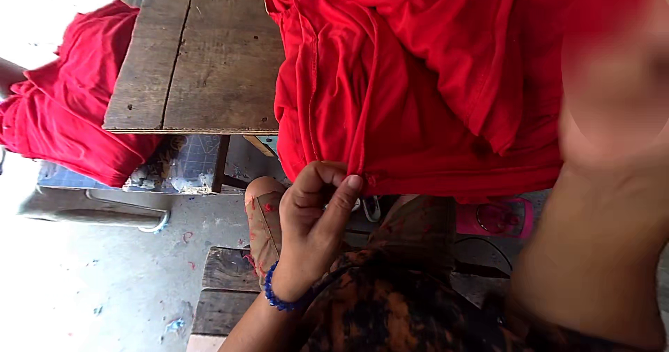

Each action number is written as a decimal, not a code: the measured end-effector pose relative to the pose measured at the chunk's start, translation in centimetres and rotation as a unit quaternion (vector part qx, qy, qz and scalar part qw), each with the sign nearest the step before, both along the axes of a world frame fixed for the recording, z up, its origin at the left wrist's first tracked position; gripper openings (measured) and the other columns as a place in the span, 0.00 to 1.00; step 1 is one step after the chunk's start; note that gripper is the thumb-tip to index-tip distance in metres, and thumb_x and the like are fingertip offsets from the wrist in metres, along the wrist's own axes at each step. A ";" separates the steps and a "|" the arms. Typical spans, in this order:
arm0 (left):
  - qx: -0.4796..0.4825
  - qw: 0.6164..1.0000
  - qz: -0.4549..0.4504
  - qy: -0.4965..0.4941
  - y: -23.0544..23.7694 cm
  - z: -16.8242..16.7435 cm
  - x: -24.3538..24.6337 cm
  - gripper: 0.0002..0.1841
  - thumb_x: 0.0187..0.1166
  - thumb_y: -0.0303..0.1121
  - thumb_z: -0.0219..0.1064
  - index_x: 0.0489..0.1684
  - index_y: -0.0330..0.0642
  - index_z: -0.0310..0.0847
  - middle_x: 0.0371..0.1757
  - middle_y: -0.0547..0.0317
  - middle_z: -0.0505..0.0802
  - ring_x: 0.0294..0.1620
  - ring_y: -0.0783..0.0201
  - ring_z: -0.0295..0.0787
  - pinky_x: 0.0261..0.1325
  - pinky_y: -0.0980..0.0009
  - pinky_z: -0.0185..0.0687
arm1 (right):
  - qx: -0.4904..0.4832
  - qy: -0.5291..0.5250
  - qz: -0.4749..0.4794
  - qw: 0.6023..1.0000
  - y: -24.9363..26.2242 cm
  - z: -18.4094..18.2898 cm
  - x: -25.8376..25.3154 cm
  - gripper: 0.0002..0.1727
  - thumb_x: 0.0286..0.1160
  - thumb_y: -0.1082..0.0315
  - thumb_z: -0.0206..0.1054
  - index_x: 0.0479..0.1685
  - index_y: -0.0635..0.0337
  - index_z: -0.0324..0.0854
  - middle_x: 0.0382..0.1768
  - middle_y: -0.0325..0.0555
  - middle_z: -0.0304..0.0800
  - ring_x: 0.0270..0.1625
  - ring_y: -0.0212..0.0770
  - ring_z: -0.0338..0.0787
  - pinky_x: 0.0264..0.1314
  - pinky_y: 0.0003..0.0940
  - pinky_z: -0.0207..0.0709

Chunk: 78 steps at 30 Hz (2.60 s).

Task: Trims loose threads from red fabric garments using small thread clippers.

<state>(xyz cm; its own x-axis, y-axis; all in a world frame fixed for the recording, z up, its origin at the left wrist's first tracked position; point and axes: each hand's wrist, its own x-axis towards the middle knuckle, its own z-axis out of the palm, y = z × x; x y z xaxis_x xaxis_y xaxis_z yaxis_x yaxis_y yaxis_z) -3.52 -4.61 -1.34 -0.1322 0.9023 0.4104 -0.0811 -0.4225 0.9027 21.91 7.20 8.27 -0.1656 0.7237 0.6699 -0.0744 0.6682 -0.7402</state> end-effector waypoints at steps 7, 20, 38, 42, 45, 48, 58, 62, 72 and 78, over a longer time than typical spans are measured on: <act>0.006 0.993 -0.053 -0.103 0.4 2.7 1.2 0.04 0.86 0.30 0.64 0.40 0.49 0.83 0.33 0.70 0.88 0.28 0.78 0.83 0.31 0.82 0.83 | 0.123 -0.218 -0.057 0.967 -7.0 -5.8 -3.9 0.08 0.65 0.76 0.76 0.41 0.69 0.86 0.41 0.44 0.79 0.39 0.21 0.78 0.41 0.07 0.72; 0.152 0.987 -0.015 -0.050 4.1 3.6 4.8 0.06 0.79 0.28 0.72 0.48 0.49 0.89 0.45 0.75 0.93 0.45 0.80 0.89 0.50 0.80 0.88 | 0.063 -0.025 -0.039 0.997 -6.6 -5.0 -2.6 0.07 0.67 0.73 0.78 0.38 0.57 0.86 0.40 0.32 0.86 0.40 0.20 0.85 0.41 0.11 0.82; 0.090 0.993 0.075 0.002 3.8 3.9 3.8 0.09 0.85 0.23 0.59 0.55 0.48 0.76 0.29 0.73 0.90 0.24 0.78 0.87 0.27 0.80 0.87 | 0.068 0.022 0.005 0.997 -6.2 -5.7 -2.7 0.04 0.73 0.71 0.76 0.41 0.52 0.88 0.40 0.29 0.87 0.42 0.20 0.86 0.44 0.12 0.82; -0.029 0.956 -0.023 -0.290 2.9 4.0 5.0 0.15 0.91 0.28 0.49 0.61 0.49 0.83 0.41 0.62 0.93 0.36 0.73 0.92 0.40 0.74 0.91 | 0.086 -0.067 0.010 0.994 -6.6 -7.2 -3.8 0.04 0.75 0.72 0.74 0.41 0.61 0.86 0.38 0.36 0.86 0.42 0.20 0.85 0.47 0.12 0.81; -0.006 0.930 -0.083 -0.359 2.2 3.7 4.5 0.15 0.87 0.27 0.57 0.66 0.47 0.83 0.47 0.55 0.94 0.46 0.66 0.94 0.52 0.69 0.90 | 0.040 -0.058 0.023 0.997 -6.6 -8.0 -4.2 0.06 0.72 0.72 0.76 0.44 0.60 0.86 0.41 0.36 0.85 0.40 0.18 0.83 0.44 0.11 0.81; 0.052 0.948 -0.085 -0.301 2.0 3.4 3.8 0.25 0.74 0.26 0.69 0.73 0.49 0.80 0.54 0.59 0.94 0.54 0.67 0.91 0.59 0.69 0.88 | -0.013 -0.040 0.033 0.999 -7.0 -7.4 -4.0 0.15 0.73 0.65 0.75 0.56 0.50 0.80 0.43 0.25 0.81 0.38 0.12 0.75 0.39 0.06 0.71; 0.139 0.972 -0.024 -0.185 2.9 2.8 5.1 0.27 0.66 0.16 0.78 0.67 0.42 0.85 0.65 0.61 0.88 0.57 0.69 0.91 0.56 0.73 0.93 | -0.005 -0.102 -0.035 0.994 -9.2 -5.3 -3.4 0.12 0.88 0.59 0.64 0.56 0.58 0.78 0.38 0.26 0.80 0.41 0.09 0.75 0.43 0.04 0.69; 0.141 0.976 0.012 -0.164 3.2 2.6 4.9 0.10 0.74 0.23 0.75 0.49 0.44 0.94 0.58 0.62 0.92 0.60 0.71 0.88 0.56 0.76 0.89 | 0.031 -0.147 -0.091 0.984 -9.4 -4.9 -3.6 0.13 0.85 0.60 0.67 0.51 0.63 0.81 0.39 0.31 0.86 0.43 0.12 0.81 0.48 0.06 0.75; 0.180 0.963 -0.005 -0.202 2.6 1.9 4.6 0.07 0.78 0.29 0.74 0.49 0.50 0.90 0.60 0.63 0.93 0.63 0.69 0.90 0.62 0.72 0.89 | 0.082 -0.262 -0.180 0.944 -9.5 -5.2 -4.6 0.17 0.85 0.56 0.67 0.42 0.64 0.86 0.31 0.41 0.88 0.37 0.22 0.83 0.41 0.15 0.74; 0.203 0.963 -0.011 -0.178 2.3 1.7 4.9 0.08 0.77 0.26 0.74 0.49 0.48 0.89 0.64 0.61 0.92 0.63 0.69 0.90 0.63 0.71 0.89 | 0.096 -0.274 -0.220 0.931 -9.6 -4.8 -5.4 0.16 0.85 0.57 0.67 0.44 0.64 0.85 0.29 0.42 0.86 0.34 0.24 0.82 0.39 0.17 0.72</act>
